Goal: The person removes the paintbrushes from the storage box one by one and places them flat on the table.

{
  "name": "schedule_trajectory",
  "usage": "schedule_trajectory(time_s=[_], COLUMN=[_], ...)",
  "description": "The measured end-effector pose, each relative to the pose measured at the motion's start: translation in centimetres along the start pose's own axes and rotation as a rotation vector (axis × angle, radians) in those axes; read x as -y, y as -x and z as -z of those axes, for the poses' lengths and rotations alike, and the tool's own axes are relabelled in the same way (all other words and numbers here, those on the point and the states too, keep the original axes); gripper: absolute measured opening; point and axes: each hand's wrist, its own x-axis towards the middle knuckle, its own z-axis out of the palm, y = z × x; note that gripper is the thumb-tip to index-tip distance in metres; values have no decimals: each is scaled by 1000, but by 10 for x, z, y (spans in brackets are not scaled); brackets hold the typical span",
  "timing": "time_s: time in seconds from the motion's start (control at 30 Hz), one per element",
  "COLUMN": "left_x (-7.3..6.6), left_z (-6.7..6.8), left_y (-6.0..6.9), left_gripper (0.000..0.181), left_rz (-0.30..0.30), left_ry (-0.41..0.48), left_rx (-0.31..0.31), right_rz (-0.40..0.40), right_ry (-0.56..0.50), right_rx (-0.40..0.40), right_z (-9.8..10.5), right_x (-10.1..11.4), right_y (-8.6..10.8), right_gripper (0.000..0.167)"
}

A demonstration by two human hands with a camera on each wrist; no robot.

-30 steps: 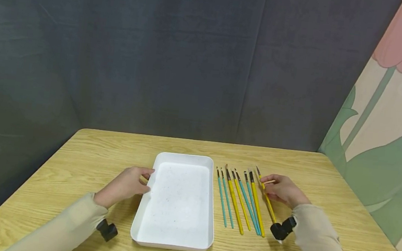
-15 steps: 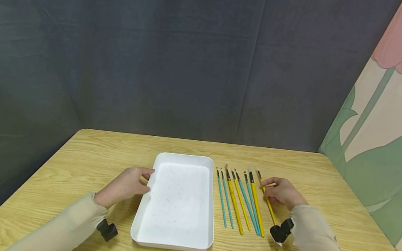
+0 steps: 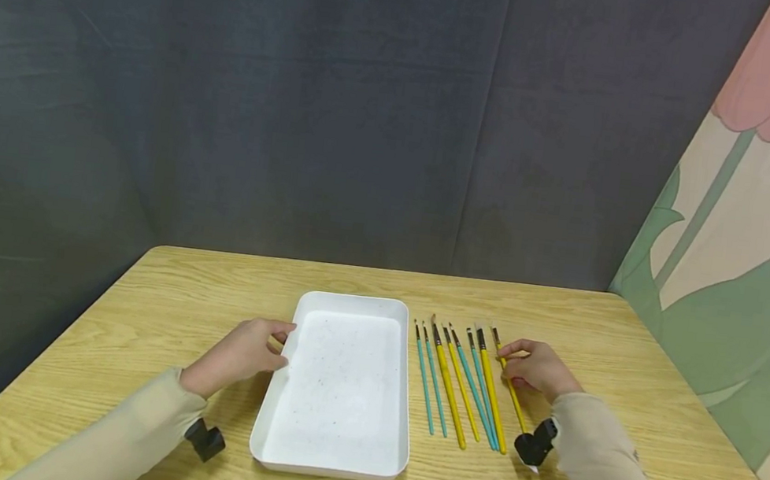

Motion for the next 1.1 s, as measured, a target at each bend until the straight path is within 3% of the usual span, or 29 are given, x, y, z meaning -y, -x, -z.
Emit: schedule_trajectory(time_s=[0.17, 0.73, 1.1], left_x=[0, 1, 4], left_z=[-1, -1, 0], left_y=[-1, 0, -1], left_gripper=[59, 59, 60], left_rz=[0, 13, 10], left_ry=[2, 9, 24], left_rx=[5, 8, 22], right_rz=[-26, -4, 19], right_ry=[-15, -22, -34], right_rx=[-19, -11, 24], right_z=[-1, -1, 1], right_x=[0, 0, 2], right_y=[0, 1, 4], right_gripper=[30, 31, 41])
